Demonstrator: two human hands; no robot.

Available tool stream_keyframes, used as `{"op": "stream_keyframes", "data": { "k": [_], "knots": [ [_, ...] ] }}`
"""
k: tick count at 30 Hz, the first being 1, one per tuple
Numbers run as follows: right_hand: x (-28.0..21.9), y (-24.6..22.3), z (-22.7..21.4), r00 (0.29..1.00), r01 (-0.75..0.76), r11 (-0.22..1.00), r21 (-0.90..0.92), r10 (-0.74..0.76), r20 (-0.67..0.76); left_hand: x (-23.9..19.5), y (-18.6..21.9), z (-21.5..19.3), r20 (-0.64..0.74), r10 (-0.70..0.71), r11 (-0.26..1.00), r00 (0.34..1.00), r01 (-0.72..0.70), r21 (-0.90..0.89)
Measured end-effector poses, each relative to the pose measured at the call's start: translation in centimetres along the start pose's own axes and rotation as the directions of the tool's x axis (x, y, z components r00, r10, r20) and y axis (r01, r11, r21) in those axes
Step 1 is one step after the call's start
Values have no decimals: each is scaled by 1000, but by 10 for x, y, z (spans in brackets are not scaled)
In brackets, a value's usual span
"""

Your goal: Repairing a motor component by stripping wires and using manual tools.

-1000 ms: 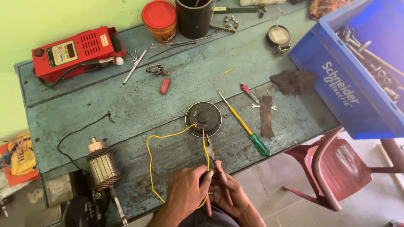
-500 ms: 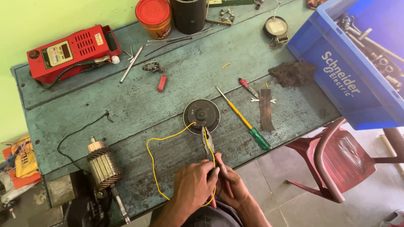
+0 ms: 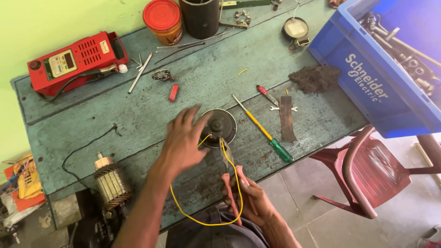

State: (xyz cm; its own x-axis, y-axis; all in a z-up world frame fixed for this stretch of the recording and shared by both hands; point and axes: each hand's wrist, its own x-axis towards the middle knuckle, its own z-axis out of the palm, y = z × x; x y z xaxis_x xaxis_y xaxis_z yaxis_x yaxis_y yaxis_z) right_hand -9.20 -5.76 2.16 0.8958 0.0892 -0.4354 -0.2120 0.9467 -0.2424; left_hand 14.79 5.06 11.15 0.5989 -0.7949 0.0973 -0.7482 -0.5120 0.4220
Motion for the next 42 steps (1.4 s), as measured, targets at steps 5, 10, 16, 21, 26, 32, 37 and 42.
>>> {"op": "stream_keyframes", "data": {
  "k": [5, 10, 16, 21, 26, 32, 37, 42],
  "knots": [
    [-1, 1, 5, 990, 10, 999, -38, -15, -139, 27, -15, 28, 198, 214, 977, 957, -206, -59],
    [-5, 9, 6, 997, 24, 1000, 16, -23, -69, 12, -4, 36, 166, -10, 986, 986, 37, -162],
    [-1, 9, -18, 989, -85, 938, 335, 38, 143, 12, -5, 37, 68, -24, 982, 997, 36, -184],
    [-1, 10, -15, 991, -76, 953, 292, 40, 128, 15, -6, 36, 105, -1, 972, 994, 26, -232],
    [1, 12, -17, 993, -63, 959, 275, 32, 118, 12, -10, 53, 24, 43, 970, 999, -36, -242],
    [1, 17, -26, 958, -103, 910, 402, -18, 287, 11, -4, 51, -31, 11, 978, 999, -18, -206],
    [0, 10, -7, 991, -85, 942, 324, 46, 128, 10, -6, 52, -20, 11, 981, 1000, -15, -195],
    [2, 8, -13, 991, -43, 973, 226, 13, 133, 11, -7, 54, 5, 2, 983, 1000, -2, -186]
  ]
}}
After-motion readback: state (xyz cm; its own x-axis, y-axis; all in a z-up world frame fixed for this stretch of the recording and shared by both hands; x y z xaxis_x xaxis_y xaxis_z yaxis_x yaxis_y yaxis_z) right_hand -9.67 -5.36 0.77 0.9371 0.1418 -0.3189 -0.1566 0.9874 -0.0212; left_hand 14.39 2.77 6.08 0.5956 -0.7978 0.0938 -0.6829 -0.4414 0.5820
